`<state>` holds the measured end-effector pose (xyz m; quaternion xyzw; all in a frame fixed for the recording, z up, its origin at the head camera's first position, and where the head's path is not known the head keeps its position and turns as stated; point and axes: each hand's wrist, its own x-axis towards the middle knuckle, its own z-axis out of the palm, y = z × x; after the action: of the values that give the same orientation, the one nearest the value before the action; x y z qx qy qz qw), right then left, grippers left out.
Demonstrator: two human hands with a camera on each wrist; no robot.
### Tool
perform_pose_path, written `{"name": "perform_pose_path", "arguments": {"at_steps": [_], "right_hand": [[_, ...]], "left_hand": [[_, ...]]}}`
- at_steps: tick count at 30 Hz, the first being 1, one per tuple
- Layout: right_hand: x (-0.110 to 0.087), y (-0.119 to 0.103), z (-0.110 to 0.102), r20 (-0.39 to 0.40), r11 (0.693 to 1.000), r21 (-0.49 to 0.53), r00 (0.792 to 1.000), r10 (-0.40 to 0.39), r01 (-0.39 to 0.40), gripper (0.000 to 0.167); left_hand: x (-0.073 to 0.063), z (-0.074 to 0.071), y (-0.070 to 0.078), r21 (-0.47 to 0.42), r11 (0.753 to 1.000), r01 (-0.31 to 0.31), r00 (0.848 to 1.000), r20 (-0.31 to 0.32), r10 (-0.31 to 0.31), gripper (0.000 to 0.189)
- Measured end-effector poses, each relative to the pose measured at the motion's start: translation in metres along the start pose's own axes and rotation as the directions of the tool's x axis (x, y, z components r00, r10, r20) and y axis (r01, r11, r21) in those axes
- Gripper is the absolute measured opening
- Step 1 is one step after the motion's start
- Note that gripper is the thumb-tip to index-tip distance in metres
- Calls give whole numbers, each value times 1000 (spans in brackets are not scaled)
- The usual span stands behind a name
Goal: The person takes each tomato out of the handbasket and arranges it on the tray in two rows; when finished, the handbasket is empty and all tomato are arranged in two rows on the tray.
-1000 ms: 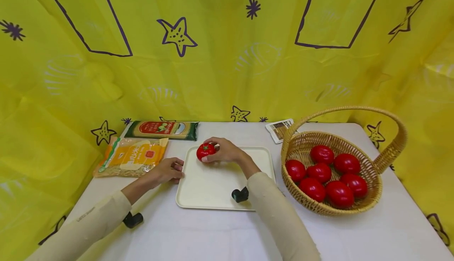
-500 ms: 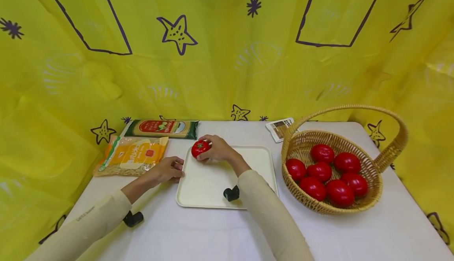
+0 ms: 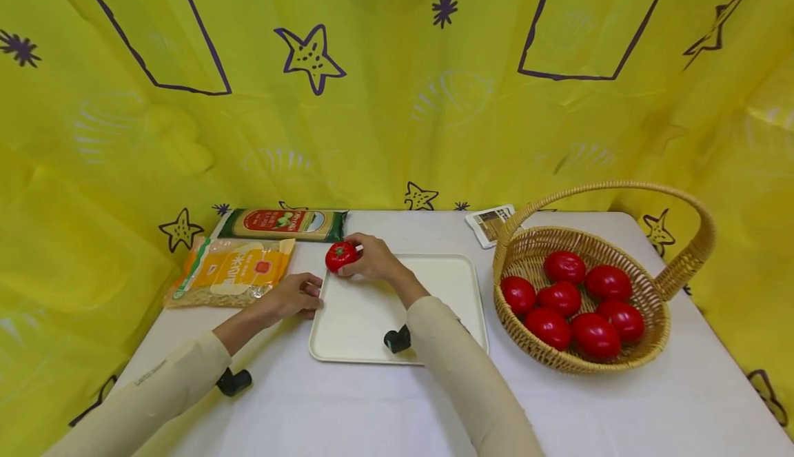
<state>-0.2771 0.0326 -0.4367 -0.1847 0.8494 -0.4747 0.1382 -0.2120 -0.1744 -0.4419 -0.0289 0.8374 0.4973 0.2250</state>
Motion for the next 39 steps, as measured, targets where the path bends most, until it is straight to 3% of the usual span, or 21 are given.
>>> {"name": "perform_pose_path", "arguments": {"at_steps": [12,25,30,39], "right_hand": [[1,-1,1,11,1000,-6,1000,-14,14,63],[-4,-1,-7,-14,998,-17,998,65,-66,68],[-8,-2,-19,-10,999,-8,999,42,-42,67],[-21,-6,-39,70,998,-63,997,-24,28,64]], "left_hand": [[1,0,-2,-4,1000,0,1000,-6,0,42],[-1,2,1,7,1000,12,1000,-6,-12,41],[0,2,1,19,1000,19,1000,-11,-18,41],[-1,1,1,22,999,26,999,-22,-25,42]]}}
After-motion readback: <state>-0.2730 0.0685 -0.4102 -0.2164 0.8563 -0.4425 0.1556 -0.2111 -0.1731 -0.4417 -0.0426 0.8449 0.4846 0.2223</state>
